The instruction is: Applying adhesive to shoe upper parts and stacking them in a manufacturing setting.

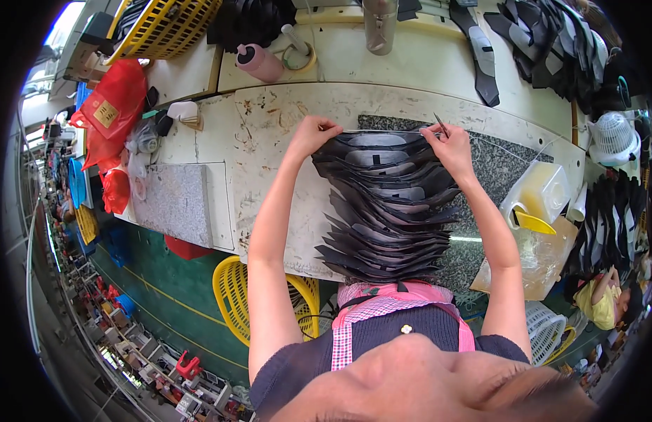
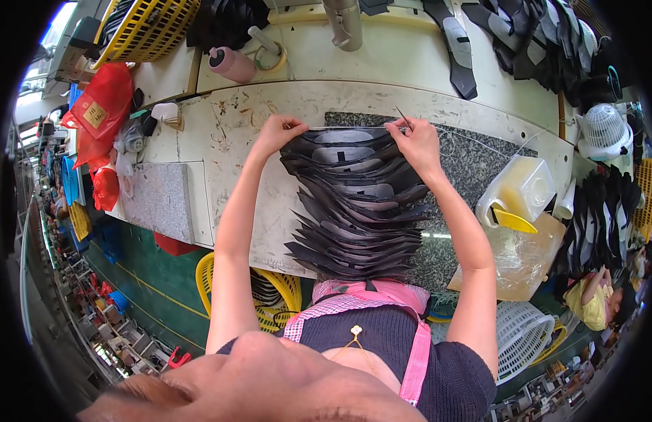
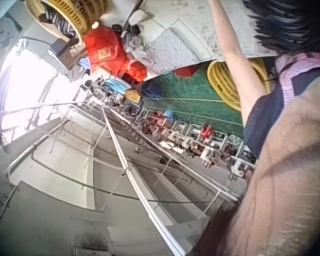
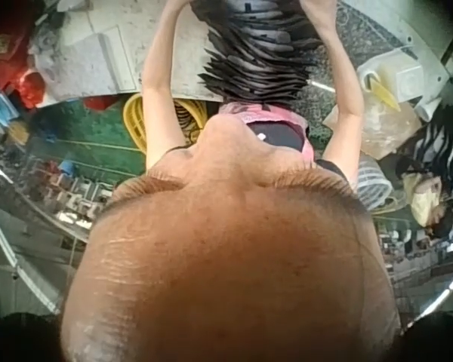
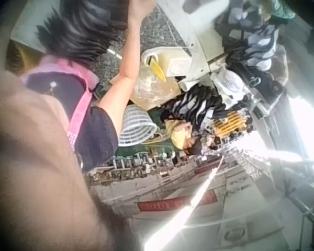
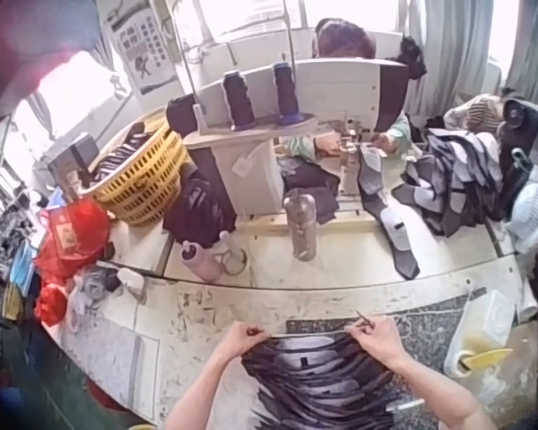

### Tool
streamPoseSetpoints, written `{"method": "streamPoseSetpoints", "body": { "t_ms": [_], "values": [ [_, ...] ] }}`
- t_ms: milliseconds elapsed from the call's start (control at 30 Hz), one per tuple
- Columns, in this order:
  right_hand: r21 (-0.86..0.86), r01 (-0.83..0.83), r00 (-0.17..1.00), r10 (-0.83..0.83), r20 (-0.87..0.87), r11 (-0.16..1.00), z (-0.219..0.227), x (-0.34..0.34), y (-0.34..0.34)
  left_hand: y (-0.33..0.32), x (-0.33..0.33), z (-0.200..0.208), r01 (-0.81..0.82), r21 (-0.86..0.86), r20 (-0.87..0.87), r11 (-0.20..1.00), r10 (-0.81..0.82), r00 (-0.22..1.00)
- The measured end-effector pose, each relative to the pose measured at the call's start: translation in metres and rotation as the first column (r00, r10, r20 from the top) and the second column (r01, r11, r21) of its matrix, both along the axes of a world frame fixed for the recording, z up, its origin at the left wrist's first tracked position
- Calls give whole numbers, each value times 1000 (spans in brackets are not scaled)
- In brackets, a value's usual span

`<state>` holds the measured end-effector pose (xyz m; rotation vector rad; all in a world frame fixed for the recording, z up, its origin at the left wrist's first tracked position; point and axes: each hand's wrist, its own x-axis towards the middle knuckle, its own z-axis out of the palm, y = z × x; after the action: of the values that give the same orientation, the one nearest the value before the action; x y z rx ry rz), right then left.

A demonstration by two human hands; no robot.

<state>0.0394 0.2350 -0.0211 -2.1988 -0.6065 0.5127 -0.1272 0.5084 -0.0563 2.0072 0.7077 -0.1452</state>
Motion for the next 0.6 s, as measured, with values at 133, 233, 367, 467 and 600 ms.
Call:
{"method": "streamPoseSetpoints", "body": {
  "t_ms": [133,233,367,467,600],
  "values": [
    [-75,-13,1000,14,14,997,1,1,-4,5,12,8,111,-1,-141,994,-110,984],
    [-102,-17,1000,19,15,995,-1,5,-6,5,16,7,159,7,-186,987,-155,970],
    [-143,-20,999,27,43,990,-1,8,-5,2,16,4,150,36,-207,988,-139,968],
    [-202,-32,997,46,64,979,0,9,1,-1,16,3,140,126,-258,982,-104,961],
    [-269,-38,995,60,75,962,-1,12,5,-10,20,20,153,226,-318,962,-76,945]
  ]
}}
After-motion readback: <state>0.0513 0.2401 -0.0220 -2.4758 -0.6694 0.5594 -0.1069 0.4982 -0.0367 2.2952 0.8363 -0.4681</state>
